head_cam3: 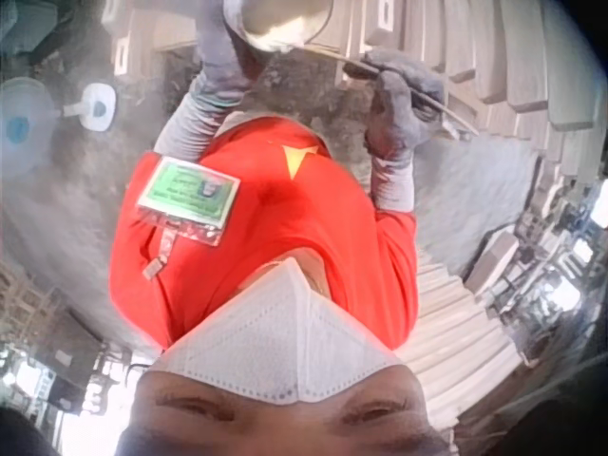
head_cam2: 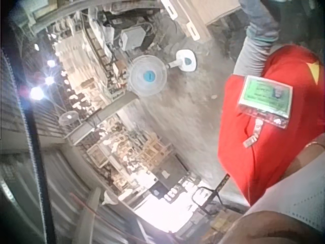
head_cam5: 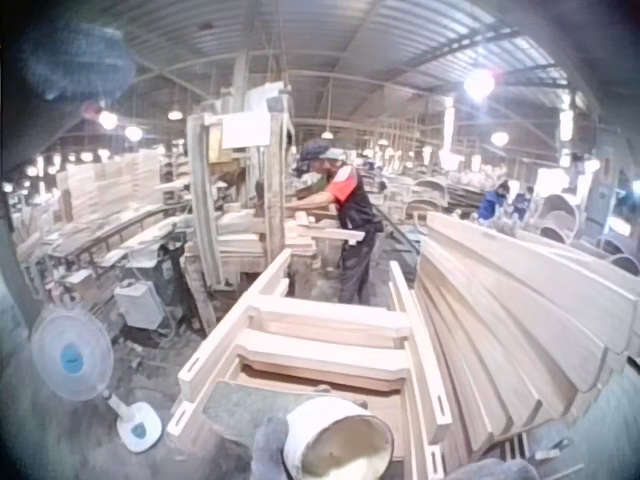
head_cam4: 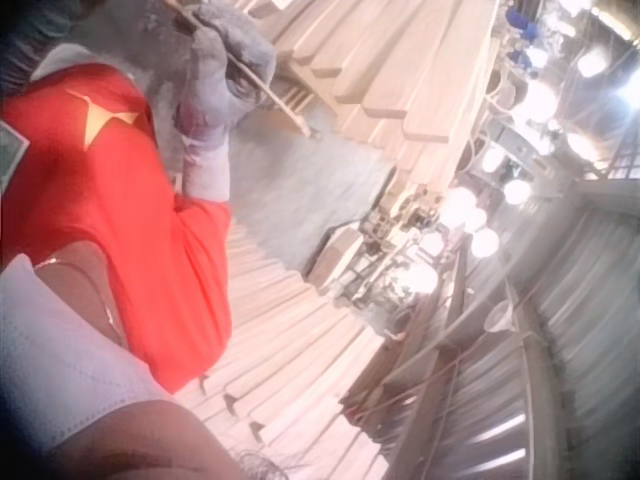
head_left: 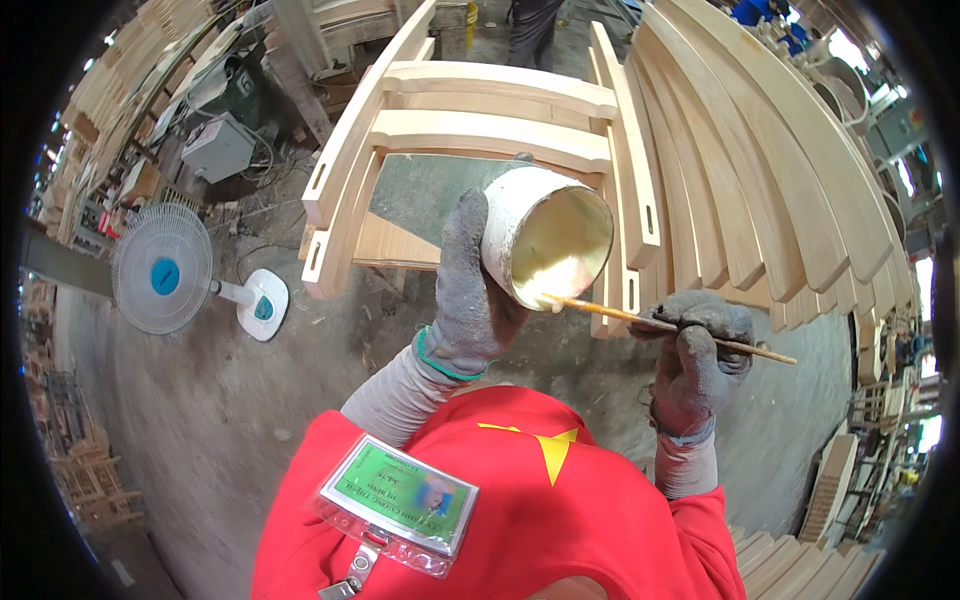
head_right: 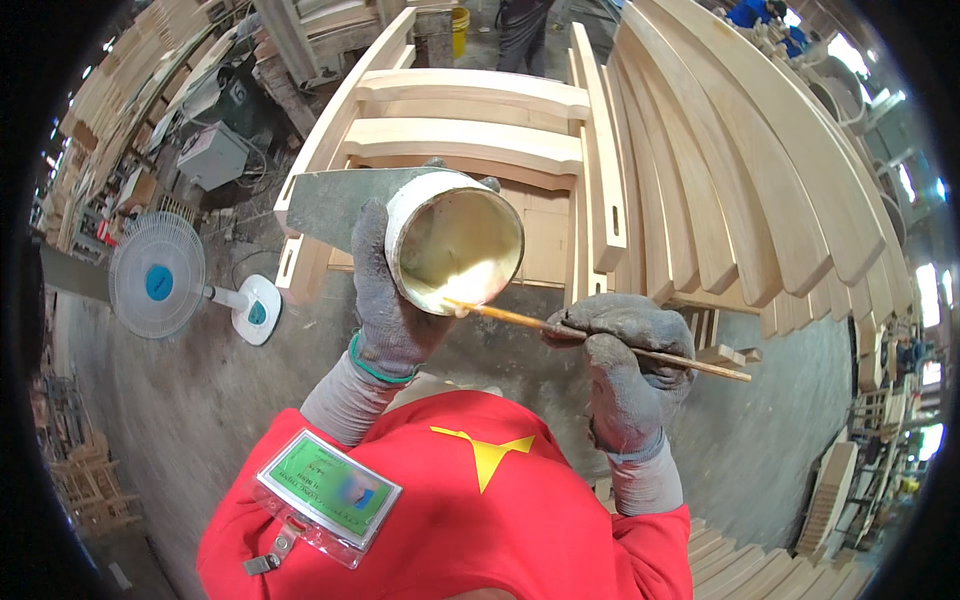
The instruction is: The person applies a white liquid to the edges of wooden chair parts using a brush and a small container. After coating several pieces, the person uses a pallet jack to move a stack of wooden parts and then places the treated chair frame onto the stack.
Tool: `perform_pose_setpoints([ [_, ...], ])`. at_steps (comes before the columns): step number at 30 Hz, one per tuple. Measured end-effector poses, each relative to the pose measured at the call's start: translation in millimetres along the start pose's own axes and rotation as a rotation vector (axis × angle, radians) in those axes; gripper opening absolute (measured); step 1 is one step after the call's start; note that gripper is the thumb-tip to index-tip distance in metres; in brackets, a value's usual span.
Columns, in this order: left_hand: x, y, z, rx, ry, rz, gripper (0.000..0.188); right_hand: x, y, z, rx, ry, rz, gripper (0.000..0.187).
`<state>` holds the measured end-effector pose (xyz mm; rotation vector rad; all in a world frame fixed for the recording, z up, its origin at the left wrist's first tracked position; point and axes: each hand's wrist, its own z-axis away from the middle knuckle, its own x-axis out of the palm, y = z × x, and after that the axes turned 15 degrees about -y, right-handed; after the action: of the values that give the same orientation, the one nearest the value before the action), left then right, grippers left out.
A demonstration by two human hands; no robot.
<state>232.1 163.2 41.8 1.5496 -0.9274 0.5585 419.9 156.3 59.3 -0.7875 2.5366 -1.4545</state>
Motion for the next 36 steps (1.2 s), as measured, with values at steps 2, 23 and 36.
perform_pose_setpoints([
  [2,6.5,-8.2,-7.6,-0.011,-0.002,0.007,0.059,-6.9,-0.2,5.6,-0.037,0.019,0.027,0.016],
  [23,-55.2,-45.7,-77.7,-0.098,-0.087,-0.113,0.050,2.2,28.3,7.8,0.029,0.663,0.392,0.012],
  [36,-151.4,-38.3,-77.2,0.067,-0.346,-0.766,0.065,-73.2,76.1,47.1,0.563,0.690,0.830,0.013],
])
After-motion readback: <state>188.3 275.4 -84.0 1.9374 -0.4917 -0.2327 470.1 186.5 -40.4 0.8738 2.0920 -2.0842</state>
